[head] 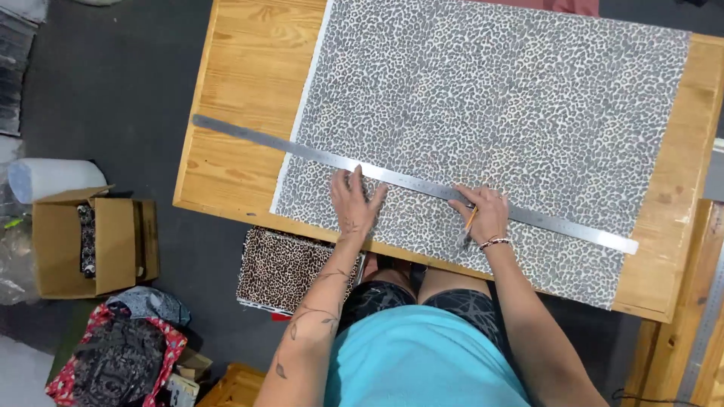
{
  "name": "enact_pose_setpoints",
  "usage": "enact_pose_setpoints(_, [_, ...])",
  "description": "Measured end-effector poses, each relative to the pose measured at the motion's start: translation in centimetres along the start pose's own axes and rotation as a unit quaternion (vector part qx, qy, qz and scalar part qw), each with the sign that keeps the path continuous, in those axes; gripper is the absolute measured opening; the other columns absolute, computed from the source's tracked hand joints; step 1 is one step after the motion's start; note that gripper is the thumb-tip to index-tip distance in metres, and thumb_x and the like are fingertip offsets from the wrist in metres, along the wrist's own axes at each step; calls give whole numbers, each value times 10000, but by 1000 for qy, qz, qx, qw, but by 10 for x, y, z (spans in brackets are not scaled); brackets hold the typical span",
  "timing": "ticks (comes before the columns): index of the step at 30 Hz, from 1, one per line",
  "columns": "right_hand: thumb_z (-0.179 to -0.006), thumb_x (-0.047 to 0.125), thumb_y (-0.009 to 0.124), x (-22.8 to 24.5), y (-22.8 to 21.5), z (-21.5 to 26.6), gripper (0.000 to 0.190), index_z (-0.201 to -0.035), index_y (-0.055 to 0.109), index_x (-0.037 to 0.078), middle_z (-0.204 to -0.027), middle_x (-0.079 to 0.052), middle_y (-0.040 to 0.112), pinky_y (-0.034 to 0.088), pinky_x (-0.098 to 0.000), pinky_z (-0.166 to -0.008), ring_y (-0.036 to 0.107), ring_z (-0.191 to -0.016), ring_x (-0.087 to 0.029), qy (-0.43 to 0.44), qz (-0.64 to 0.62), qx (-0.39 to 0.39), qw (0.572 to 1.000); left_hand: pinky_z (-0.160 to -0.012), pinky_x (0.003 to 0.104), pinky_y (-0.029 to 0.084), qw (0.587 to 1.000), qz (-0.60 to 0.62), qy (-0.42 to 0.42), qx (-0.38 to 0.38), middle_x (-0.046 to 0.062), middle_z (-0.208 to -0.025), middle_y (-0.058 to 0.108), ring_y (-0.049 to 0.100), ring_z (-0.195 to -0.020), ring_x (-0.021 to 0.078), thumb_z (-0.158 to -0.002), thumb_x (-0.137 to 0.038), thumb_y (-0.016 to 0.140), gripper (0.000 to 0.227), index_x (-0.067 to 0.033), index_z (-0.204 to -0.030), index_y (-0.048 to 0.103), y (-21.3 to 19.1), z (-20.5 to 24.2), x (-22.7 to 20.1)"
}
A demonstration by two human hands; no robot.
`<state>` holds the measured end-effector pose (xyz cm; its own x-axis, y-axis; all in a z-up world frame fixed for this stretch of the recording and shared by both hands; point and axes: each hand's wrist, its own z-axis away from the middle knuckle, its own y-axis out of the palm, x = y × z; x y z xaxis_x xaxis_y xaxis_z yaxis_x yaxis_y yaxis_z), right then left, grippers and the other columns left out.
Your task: The person lays a large piece of leopard-print fabric on a wooden table and smooths it out. They then use a long metal ruler and a pencil to measure and mark lines on the fabric.
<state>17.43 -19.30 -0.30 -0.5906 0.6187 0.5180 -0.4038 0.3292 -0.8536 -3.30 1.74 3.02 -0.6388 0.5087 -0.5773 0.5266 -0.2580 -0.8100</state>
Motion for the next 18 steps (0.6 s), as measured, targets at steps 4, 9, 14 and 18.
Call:
enact_pose_setpoints(4, [-945, 516, 703, -3, 6, 6, 317, -1232, 722, 382, -935, 67, 593, 311, -335, -984, 575, -1011, -127, 3, 5, 2, 1000, -1208, 651, 121, 999, -33, -24, 12, 239, -1493, 304, 238, -1457, 457, -924, -625, 642, 806, -202, -1557, 377, -20, 0, -1])
enact_pose_setpoints(9, [-948, 528, 670, -6, 9, 7, 334, -1262, 688, 417, -975, 87, 588, 400, -341, -945, 585, -1023, -118, -91, 59, -49, 993, -1209, 644, 12, 994, -87, -48, 40, 292, -1620, 179, 79, -1515, 482, -936, -690, 569, 857, -215, -1603, 314, -19, 0, 6])
enact_pose_setpoints(14, [-1007, 271, 618, 0, -33, 30, 345, -1339, 641, 178, -1198, -78, 535, 436, -374, -1044, 554, -1188, -269, -81, -98, -142, 982, -1203, 638, 50, 991, -120, -47, 23, 275, -1619, 223, 154, -1516, 441, -903, -725, 592, 922, -130, -1571, 369, -9, 4, 12])
enact_pose_setpoints(18, [-1070, 178, 576, -71, -25, 57, 282, -1328, 684, 141, -1334, -137, 588, 386, -488, -1129, 524, -1318, -363, 19, 102, -331, 938, -1139, 688, 207, 985, -163, 2, -52, 314, -1541, 321, 306, -1439, 489, -859, -658, 731, 1005, -16, -1545, 374, -1, 3, 17])
